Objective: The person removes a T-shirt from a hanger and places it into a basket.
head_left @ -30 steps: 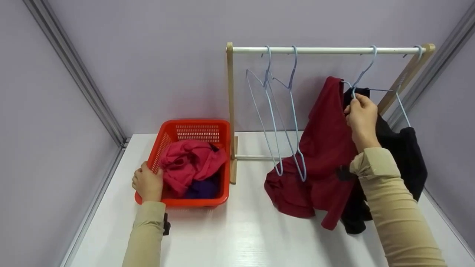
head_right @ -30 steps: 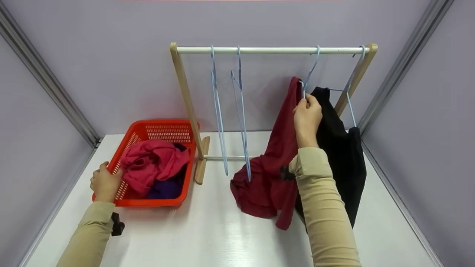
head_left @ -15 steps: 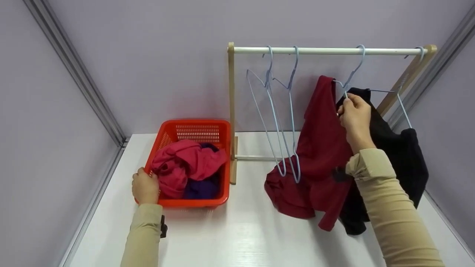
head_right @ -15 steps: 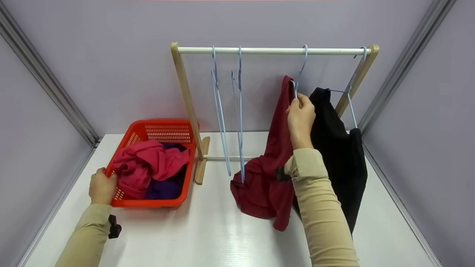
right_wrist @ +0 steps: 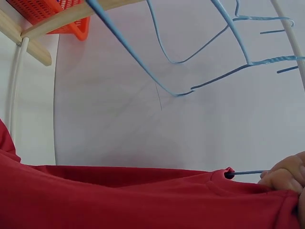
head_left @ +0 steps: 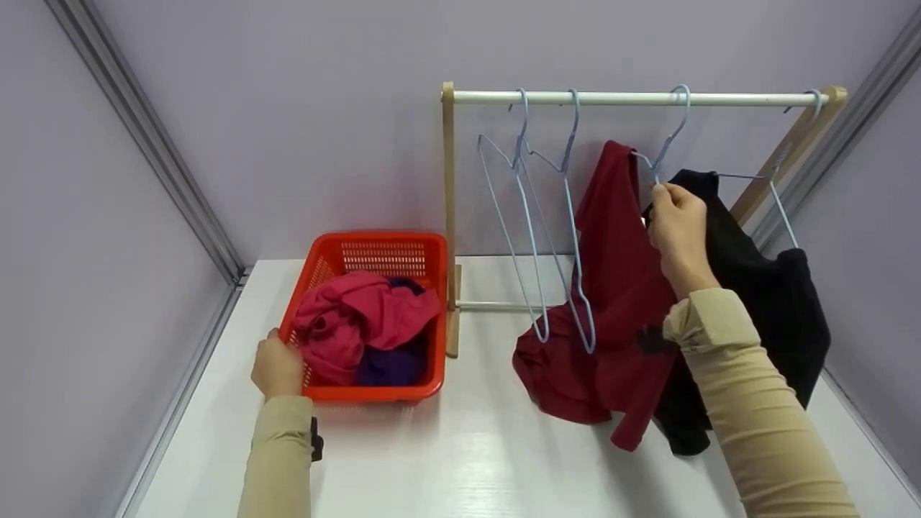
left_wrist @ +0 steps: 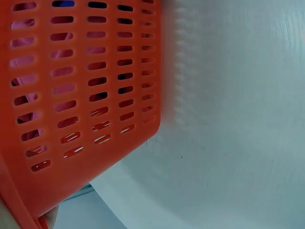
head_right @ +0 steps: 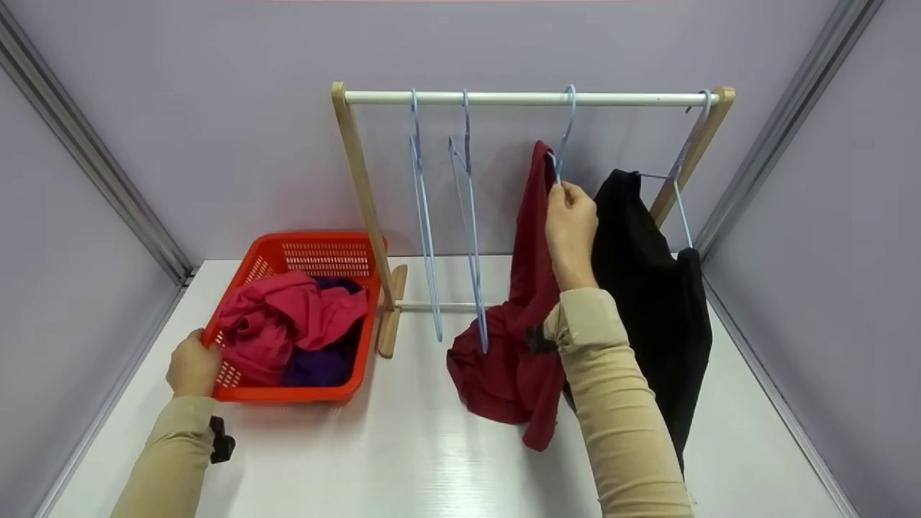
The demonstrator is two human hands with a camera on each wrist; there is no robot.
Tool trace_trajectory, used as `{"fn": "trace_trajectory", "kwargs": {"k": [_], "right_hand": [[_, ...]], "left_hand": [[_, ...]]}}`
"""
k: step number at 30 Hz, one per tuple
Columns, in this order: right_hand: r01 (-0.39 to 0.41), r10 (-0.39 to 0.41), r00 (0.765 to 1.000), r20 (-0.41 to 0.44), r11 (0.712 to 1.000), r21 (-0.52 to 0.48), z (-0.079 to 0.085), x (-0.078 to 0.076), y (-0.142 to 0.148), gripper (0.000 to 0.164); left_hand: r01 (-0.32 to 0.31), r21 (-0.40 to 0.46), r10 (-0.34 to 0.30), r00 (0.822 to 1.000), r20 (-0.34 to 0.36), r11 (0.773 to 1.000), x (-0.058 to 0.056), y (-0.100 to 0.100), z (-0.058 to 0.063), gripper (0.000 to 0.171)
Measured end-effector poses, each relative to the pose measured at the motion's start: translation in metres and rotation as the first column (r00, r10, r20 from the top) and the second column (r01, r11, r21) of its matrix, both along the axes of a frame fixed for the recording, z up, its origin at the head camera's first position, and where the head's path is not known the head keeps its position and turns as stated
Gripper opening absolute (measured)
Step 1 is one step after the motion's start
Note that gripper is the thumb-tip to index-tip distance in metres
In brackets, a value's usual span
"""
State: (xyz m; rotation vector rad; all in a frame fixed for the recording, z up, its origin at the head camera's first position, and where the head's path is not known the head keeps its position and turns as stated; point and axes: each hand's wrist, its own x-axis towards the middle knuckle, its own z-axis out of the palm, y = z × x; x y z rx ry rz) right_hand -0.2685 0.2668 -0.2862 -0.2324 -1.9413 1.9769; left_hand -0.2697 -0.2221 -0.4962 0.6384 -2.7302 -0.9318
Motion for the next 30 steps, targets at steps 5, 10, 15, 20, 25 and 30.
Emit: {"fn": "trace_trajectory", "kwargs": {"k": [5, 10, 15, 20, 25, 30], "right_hand": [[-0.005, 0.006, 1.0, -0.013, 0.999, 0.051, -0.002, -0.002, -0.002, 0.025], [0.0, 0.002, 0.998, -0.065, 1.0, 0.031, -0.003, -0.001, -0.004, 0.026], [0.073, -0.07, 0.987, -0.143, 0.997, 0.017, -0.006, -0.004, -0.009, 0.022], [0.193, -0.17, 0.976, -0.133, 0.964, 0.186, -0.011, -0.006, -0.012, 0.018], [0.257, -0.22, 0.962, -0.162, 0.931, 0.258, -0.016, -0.005, -0.013, 0.016], [0.267, -0.23, 0.959, -0.167, 0.932, 0.245, -0.022, -0.005, -0.011, 0.019]], "left_hand": [[0.009, -0.01, -0.009, 1.0, 0.0, 1.0, 0.0, 0.0, -0.001, 0.043], [0.017, -0.026, -0.017, 1.0, -0.001, 1.0, 0.0, 0.001, -0.002, 0.042], [0.021, -0.049, -0.021, 1.0, -0.001, 0.999, 0.0, 0.003, -0.001, 0.042], [0.015, -0.065, -0.016, 1.0, -0.01, 0.998, 0.0, 0.004, -0.002, 0.043], [0.028, -0.075, -0.028, 1.0, 0.006, 0.997, -0.001, 0.006, -0.003, 0.043], [0.022, -0.084, -0.023, 1.0, -0.006, 0.996, -0.002, 0.006, -0.004, 0.043]]}}
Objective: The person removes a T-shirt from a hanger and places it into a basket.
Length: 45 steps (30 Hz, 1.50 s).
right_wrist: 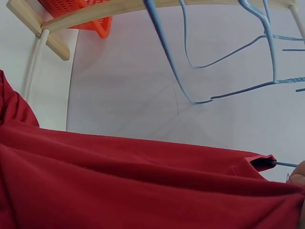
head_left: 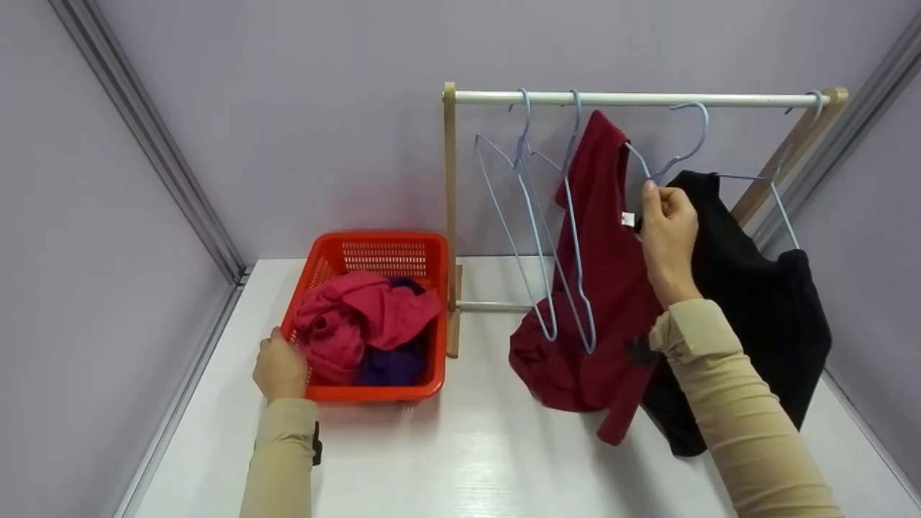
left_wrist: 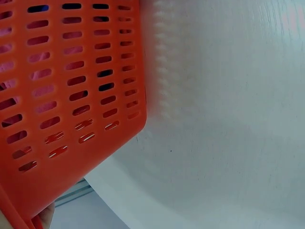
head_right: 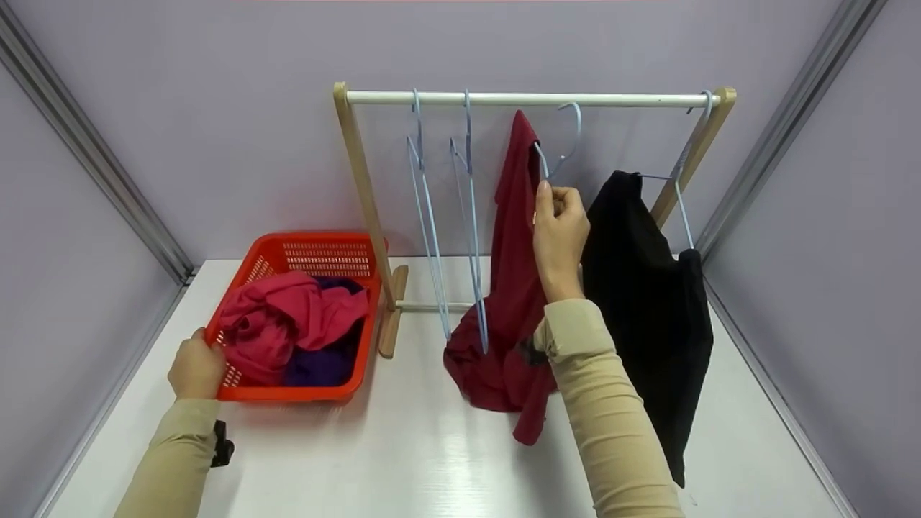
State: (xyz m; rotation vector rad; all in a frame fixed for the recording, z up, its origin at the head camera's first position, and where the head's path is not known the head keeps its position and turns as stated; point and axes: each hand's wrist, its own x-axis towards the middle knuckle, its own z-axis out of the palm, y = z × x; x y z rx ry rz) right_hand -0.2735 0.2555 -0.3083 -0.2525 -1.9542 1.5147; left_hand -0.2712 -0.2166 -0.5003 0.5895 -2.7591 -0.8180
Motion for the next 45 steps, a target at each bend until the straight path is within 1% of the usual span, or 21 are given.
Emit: {"fn": "trace_trajectory", "kwargs": {"k": [7, 9, 11, 14, 15, 17, 22, 24, 28, 31, 34, 36, 39, 45], "right_hand": [[0.04, -0.042, 0.997, 0.069, 0.999, 0.032, -0.012, 0.0, 0.003, 0.032], [0.031, -0.032, 0.997, 0.074, 0.999, 0.021, -0.016, 0.0, 0.003, 0.035], [0.017, -0.016, 0.997, 0.073, 1.0, -0.004, -0.019, 0.001, 0.003, 0.035], [0.011, -0.009, 0.996, 0.084, 1.0, -0.026, -0.024, 0.001, 0.003, 0.03], [0.016, -0.015, 0.995, 0.096, 1.0, -0.019, -0.026, 0.001, 0.002, 0.029], [0.034, -0.037, 0.992, 0.123, 0.999, 0.028, -0.03, 0.001, 0.003, 0.031], [0.039, -0.055, 0.99, 0.134, 0.992, 0.122, -0.038, 0.002, 0.004, 0.039], [0.05, -0.069, 0.987, 0.142, 0.99, 0.135, -0.04, 0.002, 0.005, 0.039], [0.088, -0.118, 0.974, 0.191, 0.984, 0.158, -0.044, 0.003, 0.004, 0.037], [0.096, -0.128, 0.968, 0.217, 0.984, 0.149, -0.046, 0.004, 0.003, 0.037], [0.11, -0.134, 0.966, 0.22, 0.987, 0.119, -0.049, 0.004, 0.002, 0.035], [0.126, -0.144, 0.969, 0.202, 0.987, 0.099, -0.052, 0.004, 0.001, 0.032], [0.14, -0.151, 0.974, 0.171, 0.988, 0.071, -0.056, 0.004, -0.001, 0.033], [0.12, -0.116, 0.986, 0.12, 0.993, -0.021, -0.065, 0.004, -0.002, 0.033]], "left_hand": [[0.006, -0.005, -0.006, 1.0, -0.004, 1.0, 0.001, -0.001, -0.001, 0.043], [0.006, -0.006, -0.006, 1.0, -0.002, 1.0, 0.001, -0.001, -0.001, 0.043], [0.005, -0.006, -0.005, 1.0, -0.001, 1.0, 0.002, -0.001, 0.0, 0.043], [0.007, -0.004, -0.007, 1.0, 0.006, 1.0, 0.002, -0.001, 0.0, 0.043], [0.007, -0.002, -0.007, 1.0, 0.008, 1.0, 0.002, -0.001, 0.0, 0.043], [0.008, 0.0, -0.008, 1.0, 0.008, 1.0, 0.002, 0.0, 0.0, 0.043], [0.011, -0.001, -0.011, 1.0, -0.005, 1.0, 0.003, 0.001, 0.0, 0.043], [0.011, -0.003, -0.011, 1.0, -0.009, 1.0, 0.003, 0.0, -0.001, 0.043], [0.015, -0.003, -0.015, 1.0, -0.004, 1.0, 0.002, 0.0, -0.001, 0.043], [0.02, 0.003, -0.02, 1.0, 0.007, 1.0, 0.002, 0.0, -0.001, 0.043], [0.024, 0.007, -0.024, 1.0, 0.014, 1.0, 0.001, 0.0, -0.001, 0.043], [0.024, 0.006, -0.024, 1.0, 0.01, 1.0, 0.001, 0.0, 0.0, 0.043], [0.021, 0.009, -0.021, 1.0, 0.011, 1.0, 0.001, 0.0, 0.001, 0.044], [0.011, 0.013, -0.011, 1.0, 0.022, 1.0, 0.001, 0.0, 0.005, 0.042]]}}
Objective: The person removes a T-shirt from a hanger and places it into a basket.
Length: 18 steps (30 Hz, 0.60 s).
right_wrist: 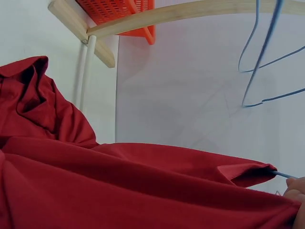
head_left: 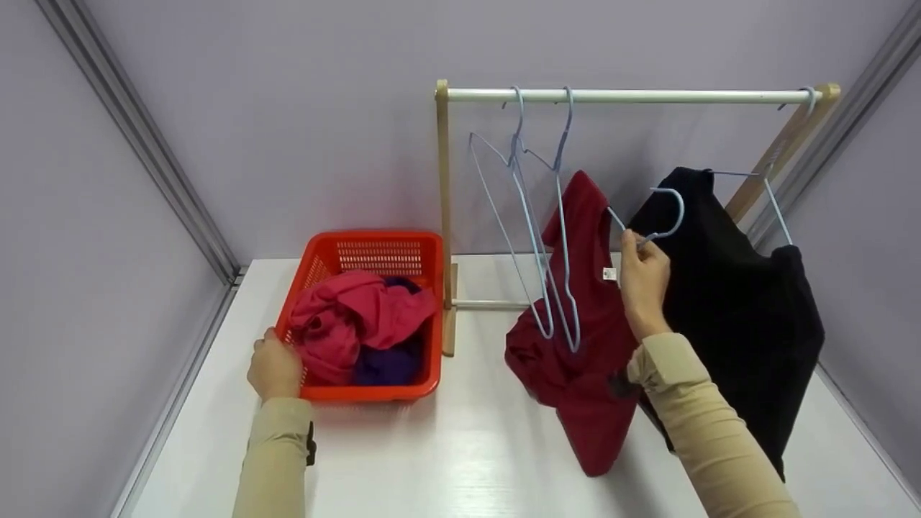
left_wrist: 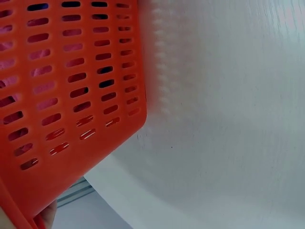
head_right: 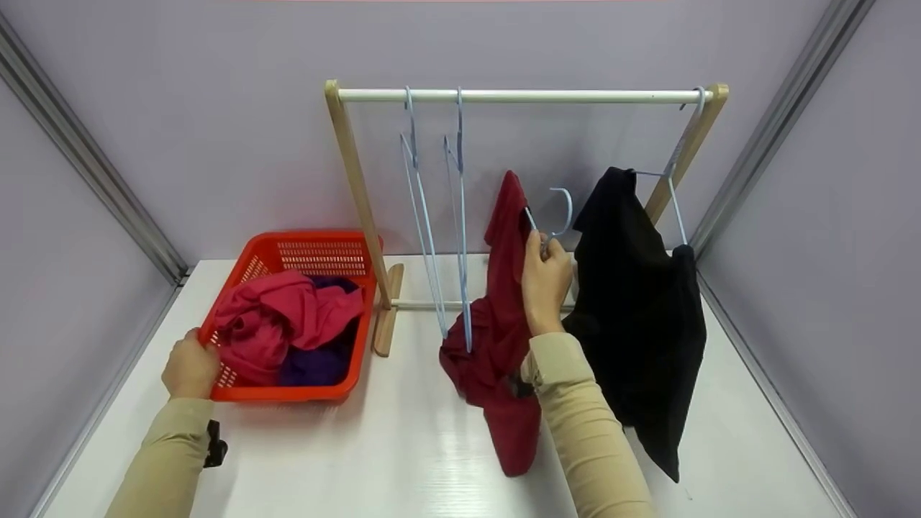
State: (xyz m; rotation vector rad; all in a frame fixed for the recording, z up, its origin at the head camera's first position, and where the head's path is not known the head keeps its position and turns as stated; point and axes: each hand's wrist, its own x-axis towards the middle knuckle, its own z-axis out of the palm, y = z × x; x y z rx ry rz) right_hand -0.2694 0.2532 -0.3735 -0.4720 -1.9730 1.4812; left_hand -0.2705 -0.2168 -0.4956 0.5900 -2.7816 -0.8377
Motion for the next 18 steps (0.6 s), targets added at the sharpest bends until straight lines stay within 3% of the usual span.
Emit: {"fn": "trace_trajectory", "kwargs": {"k": [7, 10, 12, 15, 18], "right_hand": [[-0.027, 0.026, 1.0, -0.011, 0.999, -0.028, -0.014, 0.005, -0.001, 0.035], [-0.036, 0.036, 0.999, 0.002, 0.999, -0.019, -0.02, 0.007, -0.003, 0.034], [-0.041, 0.041, 0.999, 0.006, 0.999, 0.001, -0.024, 0.007, -0.004, 0.033], [-0.061, 0.061, 0.998, 0.011, 0.998, 0.023, -0.029, 0.009, -0.007, 0.036], [-0.07, 0.069, 0.997, 0.016, 0.998, 0.011, -0.035, 0.011, -0.011, 0.039]], "left_hand": [[0.019, -0.022, -0.019, 1.0, 0.015, 1.0, -0.003, 0.006, 0.011, 0.037], [-0.011, -0.04, 0.009, 0.999, -0.05, 0.999, -0.008, 0.014, 0.019, 0.045], [-0.026, -0.036, 0.021, 0.991, -0.134, 0.999, -0.014, 0.024, 0.027, 0.051], [-0.021, -0.022, 0.014, 0.951, -0.31, 1.0, -0.024, 0.044, 0.042, 0.053], [0.027, -0.043, -0.044, 0.874, -0.485, 0.999, -0.031, 0.069, 0.057, 0.039]]}}
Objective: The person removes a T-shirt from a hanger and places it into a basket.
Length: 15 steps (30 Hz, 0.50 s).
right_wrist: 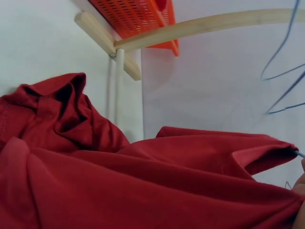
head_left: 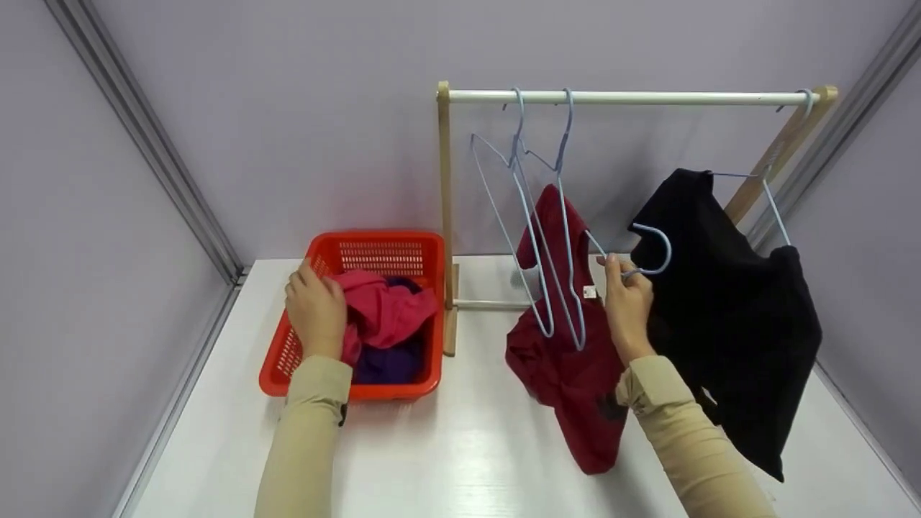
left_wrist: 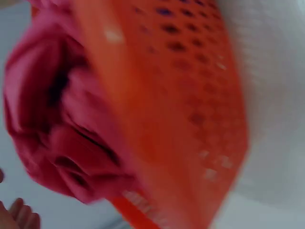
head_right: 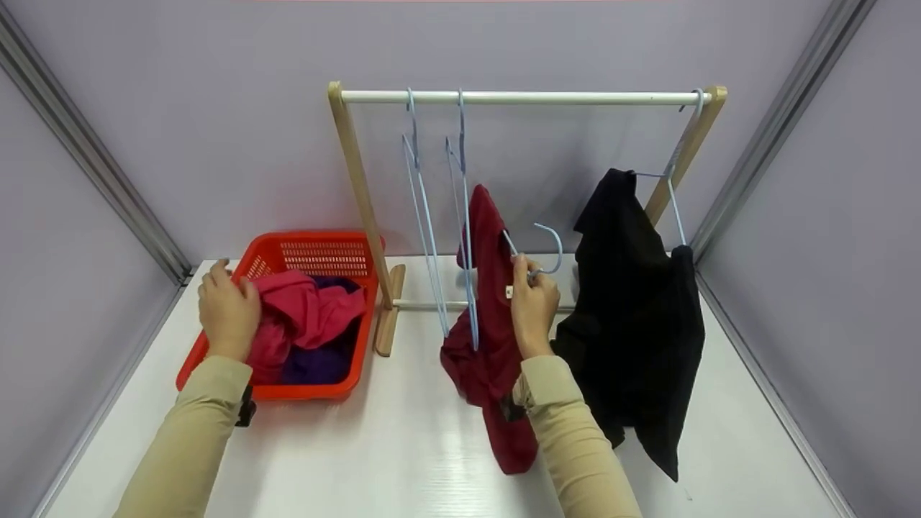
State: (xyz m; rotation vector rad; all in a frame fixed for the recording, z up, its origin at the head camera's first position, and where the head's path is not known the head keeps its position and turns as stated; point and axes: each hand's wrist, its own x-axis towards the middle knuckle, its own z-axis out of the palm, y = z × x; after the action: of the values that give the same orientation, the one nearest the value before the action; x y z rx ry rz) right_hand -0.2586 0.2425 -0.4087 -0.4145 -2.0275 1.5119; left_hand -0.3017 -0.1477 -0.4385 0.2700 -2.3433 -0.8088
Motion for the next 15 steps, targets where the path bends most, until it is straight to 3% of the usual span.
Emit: {"fn": "trace_trajectory", "kwargs": {"k": [3, 7, 11, 15], "right_hand": [[-0.02, 0.021, 1.0, 0.02, 1.0, -0.024, -0.005, 0.001, -0.003, 0.043], [-0.059, 0.06, 0.997, 0.038, 0.997, -0.042, -0.009, 0.002, -0.006, 0.04], [-0.103, 0.105, 0.994, 0.021, 0.991, -0.088, -0.014, 0.003, -0.009, 0.036], [-0.108, 0.111, 0.993, 0.036, 0.991, -0.077, -0.018, 0.005, -0.01, 0.04]], "left_hand": [[0.065, -0.063, -0.075, 0.983, -0.166, 0.996, -0.004, 0.027, 0.011, 0.025], [0.161, -0.179, -0.208, 0.936, -0.285, 0.971, -0.005, 0.062, 0.019, 0.02], [0.258, -0.298, -0.346, 0.891, -0.296, 0.919, -0.003, 0.094, 0.021, 0.016], [0.306, -0.413, -0.438, 0.856, -0.275, 0.858, 0.002, 0.123, 0.018, 0.01]]}}
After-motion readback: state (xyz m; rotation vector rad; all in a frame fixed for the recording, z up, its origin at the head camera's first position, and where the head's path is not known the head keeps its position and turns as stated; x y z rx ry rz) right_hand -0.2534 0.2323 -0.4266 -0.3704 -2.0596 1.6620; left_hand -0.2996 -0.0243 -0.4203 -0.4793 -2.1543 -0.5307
